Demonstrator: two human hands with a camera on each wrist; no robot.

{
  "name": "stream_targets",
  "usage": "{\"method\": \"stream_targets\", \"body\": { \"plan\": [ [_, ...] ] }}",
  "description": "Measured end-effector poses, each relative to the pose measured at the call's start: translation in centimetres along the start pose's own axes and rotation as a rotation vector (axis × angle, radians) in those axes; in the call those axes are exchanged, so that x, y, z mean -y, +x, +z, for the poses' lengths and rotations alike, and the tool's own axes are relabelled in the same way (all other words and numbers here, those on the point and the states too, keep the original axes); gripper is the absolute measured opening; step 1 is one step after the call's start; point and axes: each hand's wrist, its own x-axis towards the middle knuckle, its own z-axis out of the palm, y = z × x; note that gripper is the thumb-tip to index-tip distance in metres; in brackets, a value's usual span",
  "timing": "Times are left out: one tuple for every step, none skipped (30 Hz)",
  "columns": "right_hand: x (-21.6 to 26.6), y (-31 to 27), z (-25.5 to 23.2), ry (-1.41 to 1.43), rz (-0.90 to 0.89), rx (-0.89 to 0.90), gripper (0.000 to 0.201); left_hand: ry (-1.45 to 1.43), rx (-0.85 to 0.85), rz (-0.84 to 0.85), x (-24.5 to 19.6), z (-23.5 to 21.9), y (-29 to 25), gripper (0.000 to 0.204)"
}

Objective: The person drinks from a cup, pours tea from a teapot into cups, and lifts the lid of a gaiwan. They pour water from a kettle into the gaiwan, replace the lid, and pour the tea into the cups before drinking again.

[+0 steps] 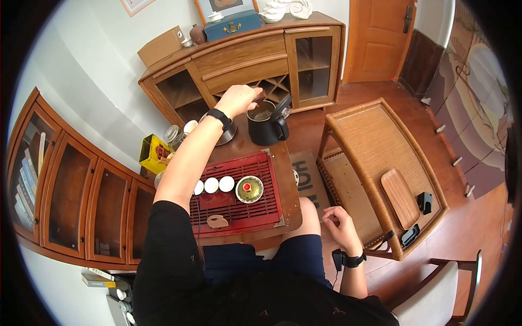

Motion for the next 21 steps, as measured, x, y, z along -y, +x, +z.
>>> {"method": "stream_targets", "body": {
  "plan": [
    [0.0,0.0,0.0,0.007,0.008,-0.003,0.007,-0.007,-0.01,0.004,0.1,0.1,0.0,0.05],
    [0.0,-0.1,0.0,0.014,0.016,-0.007,0.007,-0.014,-0.019,0.007,0.2,0.2,0.0,0.05],
    [-0.2,-0.1,0.0,0.015,0.017,-0.007,0.007,-0.014,-0.019,0.007,0.3,0.3,0.0,0.05],
    [-0.5,-0.1,0.0,0.018,0.016,-0.01,0.007,-0.021,-0.023,0.003,0.3,0.3,0.0,0.05],
    [-0.6,-0.1,0.1,0.021,0.015,-0.013,0.007,-0.029,-0.026,-0.002,0.3,0.4,0.0,0.05],
    [-0.7,0.0,0.1,0.021,0.016,-0.01,0.007,-0.03,-0.025,-0.004,0.3,0.4,0.0,0.05],
    [-0.7,0.0,0.1,0.026,0.016,-0.014,0.007,-0.039,-0.029,-0.014,0.4,0.4,-0.1,0.05],
    [-0.7,0.0,0.2,0.032,0.017,-0.018,0.008,-0.048,-0.033,-0.023,0.5,0.4,-0.1,0.051],
    [-0.7,0.0,0.2,0.033,0.018,-0.015,0.008,-0.048,-0.031,-0.025,0.7,0.5,-0.1,0.051],
    [-0.5,0.1,0.3,0.026,0.02,-0.012,0.008,-0.091,-0.05,-0.041,0.9,0.5,-0.1,0.051],
    [-0.3,0.2,0.2,0.019,0.021,-0.011,0.009,-0.133,-0.07,-0.055,1.0,0.6,0.0,0.051],
    [-0.1,0.3,0.3,0.021,0.023,-0.011,0.009,-0.133,-0.068,-0.053,1.1,0.6,0.1,0.051],
    [0.0,0.3,0.3,0.025,0.027,-0.01,0.008,-0.147,-0.069,-0.081,1.1,0.4,0.1,0.051],
    [0.1,0.4,0.3,0.029,0.031,-0.008,0.008,-0.161,-0.07,-0.109,1.0,0.1,0.1,0.051],
    [0.1,0.4,0.3,0.029,0.032,-0.008,0.008,-0.161,-0.069,-0.109,1.0,-0.2,0.2,0.051],
    [0.0,0.4,0.3,0.054,0.066,0.005,0.007,-0.172,-0.06,-0.121,0.9,-0.5,0.2,0.051],
    [0.0,0.4,0.3,0.079,0.1,0.018,0.006,-0.182,-0.052,-0.134,0.8,-0.7,0.3,0.051],
    [0.1,0.4,0.3,0.079,0.099,0.017,0.006,-0.183,-0.053,-0.133,0.9,-0.8,0.3,0.051],
    [0.2,0.4,0.2,0.094,0.112,0.015,0.006,-0.186,-0.055,-0.138,1.0,-0.8,0.3,0.05],
    [0.3,0.4,0.2,0.109,0.123,0.012,0.006,-0.19,-0.059,-0.142,1.1,-0.9,0.3,0.05],
    [0.3,0.4,0.2,0.108,0.122,0.011,0.006,-0.189,-0.06,-0.142,1.2,-0.9,0.4,0.05]
  ]
}}
